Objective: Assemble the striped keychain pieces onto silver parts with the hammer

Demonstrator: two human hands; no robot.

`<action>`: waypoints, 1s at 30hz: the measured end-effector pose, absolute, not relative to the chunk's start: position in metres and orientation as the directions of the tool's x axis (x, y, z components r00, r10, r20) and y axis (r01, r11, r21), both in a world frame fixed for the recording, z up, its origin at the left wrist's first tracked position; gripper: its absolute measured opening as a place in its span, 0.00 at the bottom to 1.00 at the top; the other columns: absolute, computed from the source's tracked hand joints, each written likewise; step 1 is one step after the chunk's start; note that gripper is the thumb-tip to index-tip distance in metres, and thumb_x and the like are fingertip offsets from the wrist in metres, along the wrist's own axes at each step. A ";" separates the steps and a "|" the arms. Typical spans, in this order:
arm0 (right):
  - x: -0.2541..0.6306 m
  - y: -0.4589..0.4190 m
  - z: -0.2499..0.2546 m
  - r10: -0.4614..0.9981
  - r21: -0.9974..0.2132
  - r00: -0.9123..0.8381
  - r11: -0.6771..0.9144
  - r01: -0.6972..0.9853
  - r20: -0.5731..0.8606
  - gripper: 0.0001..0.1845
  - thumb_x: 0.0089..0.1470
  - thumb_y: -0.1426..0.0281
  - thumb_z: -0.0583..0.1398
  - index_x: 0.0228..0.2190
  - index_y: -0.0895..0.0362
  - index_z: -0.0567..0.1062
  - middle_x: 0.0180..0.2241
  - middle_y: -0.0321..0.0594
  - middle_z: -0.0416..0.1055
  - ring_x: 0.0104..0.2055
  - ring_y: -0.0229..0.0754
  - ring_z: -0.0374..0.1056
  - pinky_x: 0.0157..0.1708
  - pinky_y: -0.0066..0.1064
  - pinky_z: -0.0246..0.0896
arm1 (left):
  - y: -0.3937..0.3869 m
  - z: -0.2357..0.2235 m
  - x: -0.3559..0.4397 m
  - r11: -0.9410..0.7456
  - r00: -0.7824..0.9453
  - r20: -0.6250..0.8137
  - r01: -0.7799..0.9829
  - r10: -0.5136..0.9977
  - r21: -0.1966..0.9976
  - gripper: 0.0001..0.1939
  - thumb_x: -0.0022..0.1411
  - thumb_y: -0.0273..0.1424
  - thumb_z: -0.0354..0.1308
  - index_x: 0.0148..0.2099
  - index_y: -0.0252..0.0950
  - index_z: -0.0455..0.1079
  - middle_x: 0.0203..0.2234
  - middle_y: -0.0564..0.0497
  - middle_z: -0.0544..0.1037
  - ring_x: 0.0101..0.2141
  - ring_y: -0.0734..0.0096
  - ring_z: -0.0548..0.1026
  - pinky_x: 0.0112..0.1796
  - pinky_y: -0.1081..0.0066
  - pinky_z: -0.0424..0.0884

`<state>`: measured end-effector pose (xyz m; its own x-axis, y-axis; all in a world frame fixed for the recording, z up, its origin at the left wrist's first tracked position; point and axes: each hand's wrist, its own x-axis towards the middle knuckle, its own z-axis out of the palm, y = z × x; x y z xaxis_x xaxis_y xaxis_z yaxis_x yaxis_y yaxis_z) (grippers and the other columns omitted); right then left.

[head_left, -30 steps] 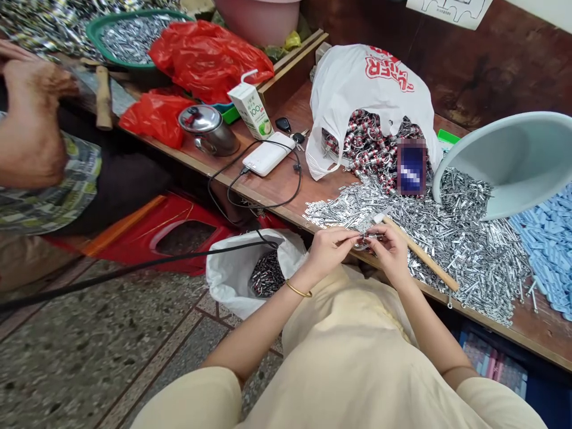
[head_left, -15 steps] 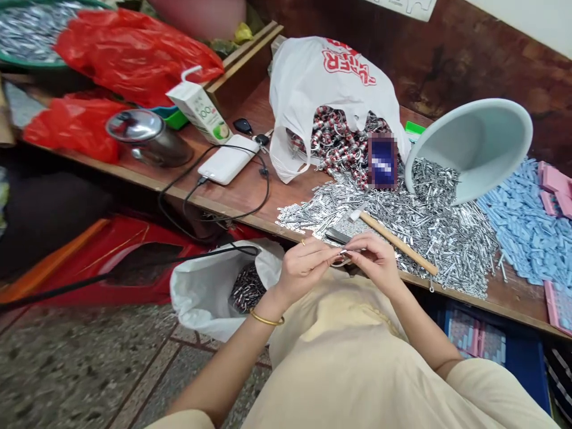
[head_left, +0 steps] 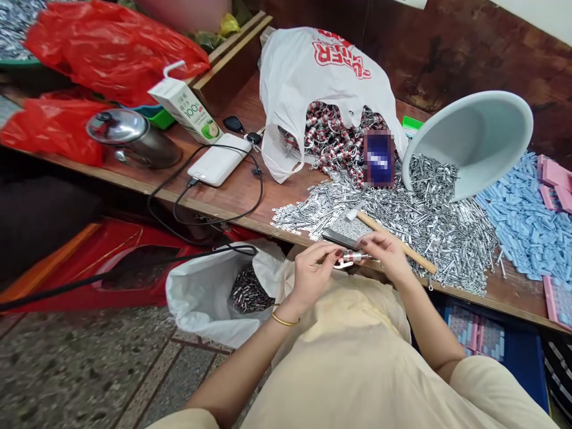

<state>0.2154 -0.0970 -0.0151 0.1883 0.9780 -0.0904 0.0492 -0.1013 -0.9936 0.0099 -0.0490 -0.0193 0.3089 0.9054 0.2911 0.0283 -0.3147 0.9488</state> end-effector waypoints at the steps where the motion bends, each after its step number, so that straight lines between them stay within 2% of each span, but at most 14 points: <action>1: 0.239 -0.091 -0.014 0.962 -0.983 0.272 -0.084 0.166 -0.037 0.14 0.58 0.55 0.64 0.35 0.53 0.80 0.32 0.39 0.75 0.31 0.42 0.72 0.33 0.39 0.74 | -0.045 -0.024 0.005 -0.258 0.305 0.234 0.043 0.923 0.965 0.10 0.65 0.35 0.62 0.36 0.34 0.81 0.28 0.48 0.81 0.28 0.73 0.77 0.29 0.76 0.73; 2: 0.263 -0.085 -0.013 0.919 -0.941 0.388 -0.068 0.332 0.071 0.12 0.60 0.58 0.62 0.36 0.53 0.80 0.33 0.39 0.76 0.33 0.43 0.72 0.36 0.41 0.73 | -0.040 -0.028 0.000 -0.199 0.297 0.175 0.055 0.939 0.978 0.12 0.64 0.37 0.63 0.35 0.34 0.81 0.27 0.48 0.81 0.27 0.72 0.77 0.28 0.76 0.73; 3: 0.287 -0.079 -0.011 0.867 -0.844 0.453 -0.076 0.531 0.207 0.10 0.61 0.61 0.61 0.36 0.53 0.80 0.35 0.41 0.76 0.36 0.45 0.72 0.39 0.43 0.71 | -0.035 -0.032 -0.005 -0.144 0.287 0.120 0.063 0.950 0.988 0.13 0.63 0.39 0.64 0.34 0.34 0.81 0.27 0.48 0.81 0.27 0.72 0.77 0.28 0.76 0.73; 4: 0.308 -0.072 -0.011 0.864 -0.710 0.414 -0.098 0.698 0.288 0.09 0.61 0.65 0.59 0.36 0.54 0.80 0.38 0.44 0.77 0.41 0.49 0.71 0.44 0.46 0.69 | -0.030 -0.037 -0.009 -0.095 0.279 0.072 0.068 0.957 0.993 0.14 0.62 0.40 0.65 0.34 0.33 0.81 0.27 0.48 0.82 0.27 0.71 0.77 0.29 0.75 0.74; 5: 0.326 -0.065 -0.011 0.894 -0.574 0.328 -0.102 0.813 0.305 0.10 0.61 0.69 0.58 0.34 0.54 0.80 0.39 0.46 0.77 0.44 0.51 0.70 0.47 0.48 0.66 | -0.025 -0.041 -0.013 -0.053 0.277 0.032 0.069 0.960 0.996 0.15 0.60 0.42 0.66 0.34 0.33 0.81 0.27 0.48 0.82 0.27 0.71 0.77 0.29 0.74 0.74; 8: 0.353 -0.047 -0.017 0.973 -0.317 0.084 -0.012 0.948 0.216 0.12 0.60 0.74 0.56 0.34 0.55 0.80 0.40 0.49 0.78 0.46 0.55 0.66 0.48 0.48 0.63 | -0.015 -0.052 -0.019 0.026 0.288 -0.046 0.074 0.956 0.997 0.18 0.56 0.44 0.67 0.34 0.32 0.81 0.26 0.48 0.82 0.26 0.70 0.77 0.30 0.73 0.75; 11: 0.356 -0.037 -0.027 0.988 -0.236 -0.003 0.041 0.971 0.156 0.10 0.59 0.74 0.57 0.31 0.55 0.78 0.37 0.49 0.77 0.43 0.54 0.65 0.46 0.47 0.64 | -0.011 -0.058 -0.021 0.067 0.286 -0.089 0.084 0.954 0.994 0.20 0.53 0.46 0.69 0.34 0.32 0.81 0.26 0.47 0.82 0.27 0.69 0.77 0.32 0.72 0.75; 14: 0.358 -0.038 -0.033 0.985 -0.282 -0.009 0.058 0.958 0.174 0.07 0.57 0.74 0.58 0.29 0.55 0.76 0.35 0.48 0.77 0.42 0.53 0.67 0.46 0.46 0.64 | -0.007 -0.060 -0.024 0.123 0.288 -0.145 0.093 0.947 0.988 0.21 0.51 0.46 0.70 0.35 0.31 0.81 0.28 0.47 0.83 0.28 0.69 0.77 0.33 0.71 0.75; 18: 0.351 -0.052 -0.029 0.949 -0.554 0.201 -0.034 0.832 0.244 0.06 0.58 0.68 0.58 0.35 0.54 0.76 0.35 0.43 0.77 0.37 0.48 0.71 0.42 0.42 0.67 | 0.003 -0.059 -0.033 0.224 0.339 -0.243 0.094 0.909 0.970 0.22 0.48 0.47 0.70 0.32 0.31 0.79 0.28 0.48 0.81 0.28 0.70 0.76 0.32 0.71 0.76; 21: 0.324 -0.062 -0.015 0.945 -0.731 0.263 -0.039 0.682 0.195 0.08 0.59 0.65 0.59 0.38 0.53 0.75 0.34 0.39 0.77 0.34 0.44 0.71 0.38 0.37 0.67 | 0.015 -0.058 -0.037 0.290 0.398 -0.300 0.088 0.867 0.953 0.19 0.45 0.45 0.71 0.29 0.32 0.77 0.25 0.50 0.79 0.26 0.71 0.74 0.31 0.70 0.76; 25: 0.270 -0.061 0.008 0.989 -0.807 0.012 0.116 0.579 0.151 0.08 0.62 0.66 0.58 0.40 0.52 0.77 0.39 0.40 0.76 0.40 0.43 0.72 0.42 0.37 0.67 | 0.032 -0.056 -0.035 0.284 0.490 -0.315 0.139 0.813 0.949 0.14 0.47 0.39 0.68 0.24 0.33 0.73 0.21 0.53 0.75 0.25 0.73 0.73 0.30 0.72 0.75; 30: 0.220 -0.033 0.019 0.934 -0.785 -0.338 0.296 0.545 0.118 0.09 0.63 0.69 0.58 0.35 0.52 0.80 0.37 0.41 0.77 0.40 0.44 0.72 0.42 0.36 0.66 | 0.048 -0.059 -0.026 0.235 0.567 -0.329 0.234 0.756 0.943 0.09 0.48 0.34 0.64 0.25 0.32 0.74 0.21 0.52 0.76 0.24 0.73 0.73 0.28 0.74 0.73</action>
